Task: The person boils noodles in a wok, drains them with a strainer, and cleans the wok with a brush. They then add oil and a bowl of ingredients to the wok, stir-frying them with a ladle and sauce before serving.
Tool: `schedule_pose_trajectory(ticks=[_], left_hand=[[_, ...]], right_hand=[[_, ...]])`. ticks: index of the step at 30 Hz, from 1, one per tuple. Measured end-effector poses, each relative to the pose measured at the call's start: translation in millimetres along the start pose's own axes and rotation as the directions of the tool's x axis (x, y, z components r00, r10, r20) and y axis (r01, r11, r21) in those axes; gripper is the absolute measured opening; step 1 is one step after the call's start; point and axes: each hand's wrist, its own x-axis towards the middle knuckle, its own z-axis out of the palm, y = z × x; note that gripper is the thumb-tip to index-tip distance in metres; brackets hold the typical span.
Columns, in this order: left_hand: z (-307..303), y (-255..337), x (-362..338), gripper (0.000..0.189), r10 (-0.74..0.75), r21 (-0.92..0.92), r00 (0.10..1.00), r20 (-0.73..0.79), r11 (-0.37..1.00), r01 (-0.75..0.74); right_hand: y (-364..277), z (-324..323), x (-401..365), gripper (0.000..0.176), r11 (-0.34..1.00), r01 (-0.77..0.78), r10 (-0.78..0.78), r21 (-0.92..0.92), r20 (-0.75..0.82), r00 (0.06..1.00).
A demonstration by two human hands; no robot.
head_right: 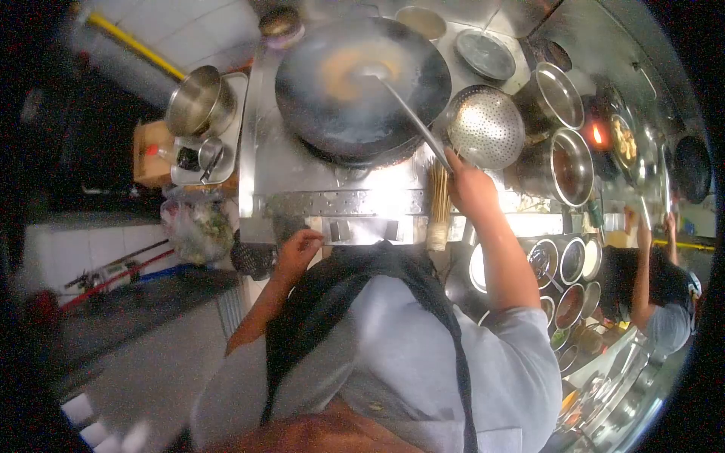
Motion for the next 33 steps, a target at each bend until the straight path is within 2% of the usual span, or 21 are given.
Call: schedule_pose_trajectory(ticks=[1,5,7,8,10,14,16,17,21,26,28,30,32,33], left_hand=[[-0.7,-0.1,-1.5,0.027,-0.044,-0.007,0.999,-0.006,0.999,0.044],[0.9,-11.2,-7.6,0.027,-0.023,-0.042,0.999,-0.037,0.999,0.021],[0.1,-9.3,-11.3,0.027,-0.005,-0.025,0.999,-0.048,1.0,0.004],[0.5,-13.9,-11.6,0.027,-0.006,-0.027,0.999,-0.049,1.0,0.005],[1.4,-22.3,-10.4,0.026,0.001,-0.072,0.999,-0.052,0.997,-0.005],[-0.5,-20.4,-9.5,0.026,-0.005,-0.097,0.999,-0.05,0.995,0.0],[-1.0,-20.2,-8.5,0.026,0.006,-0.054,0.999,-0.053,0.998,-0.009],[-1.2,-19.6,-8.0,0.026,0.007,-0.053,0.999,-0.047,0.999,-0.01],[-1.7,-19.2,-3.8,0.025,0.008,-0.069,1.0,-0.023,0.998,-0.01],[-3.2,-16.0,0.6,0.024,0.031,-0.057,0.999,0.011,0.998,-0.03],[-3.6,-14.5,1.8,0.024,0.028,-0.082,0.999,0.017,0.996,-0.027],[-3.3,-19.0,5.0,0.024,0.034,-0.087,0.999,0.027,0.996,-0.032],[-3.4,-19.1,5.7,0.024,0.033,-0.095,0.999,0.029,0.995,-0.03],[-3.3,-15.0,5.1,0.024,0.034,-0.044,0.999,0.021,0.998,-0.033]], right_hand=[[-1.6,2.5,5.9,0.063,1.0,-0.015,0.014,-0.002,-0.037,0.999],[-3.1,10.1,29.4,0.061,0.997,-0.04,0.041,0.064,-0.022,0.999],[-1.3,16.4,34.0,0.06,0.947,-0.012,0.043,0.321,-0.088,0.995],[-2.5,15.6,36.1,0.06,0.947,-0.011,0.041,0.32,-0.087,0.995],[-9.5,12.0,39.9,0.059,0.916,-0.103,0.142,0.388,-0.073,0.987],[-12.7,10.8,41.2,0.058,0.864,-0.139,0.189,0.484,-0.055,0.981],[-12.5,11.2,29.2,0.058,0.781,-0.205,0.173,0.589,0.111,0.979],[-13.6,12.0,20.7,0.058,0.78,-0.21,0.18,0.589,0.111,0.977],[-37.1,0.3,-19.1,0.059,0.634,-0.321,0.137,0.704,0.306,0.942],[-37.9,-18.6,-55.0,0.061,0.649,-0.361,0.13,0.67,0.369,0.92],[-25.4,-25.4,-66.2,0.065,0.806,-0.259,0.109,0.533,0.297,0.949],[-23.0,-47.0,-77.1,0.062,0.809,-0.282,0.126,0.516,0.317,0.94],[-20.2,-64.6,-87.4,0.066,0.918,-0.223,0.153,0.327,0.226,0.962],[-18.5,-72.3,-91.4,0.067,0.953,-0.184,0.142,0.24,0.183,0.973]])
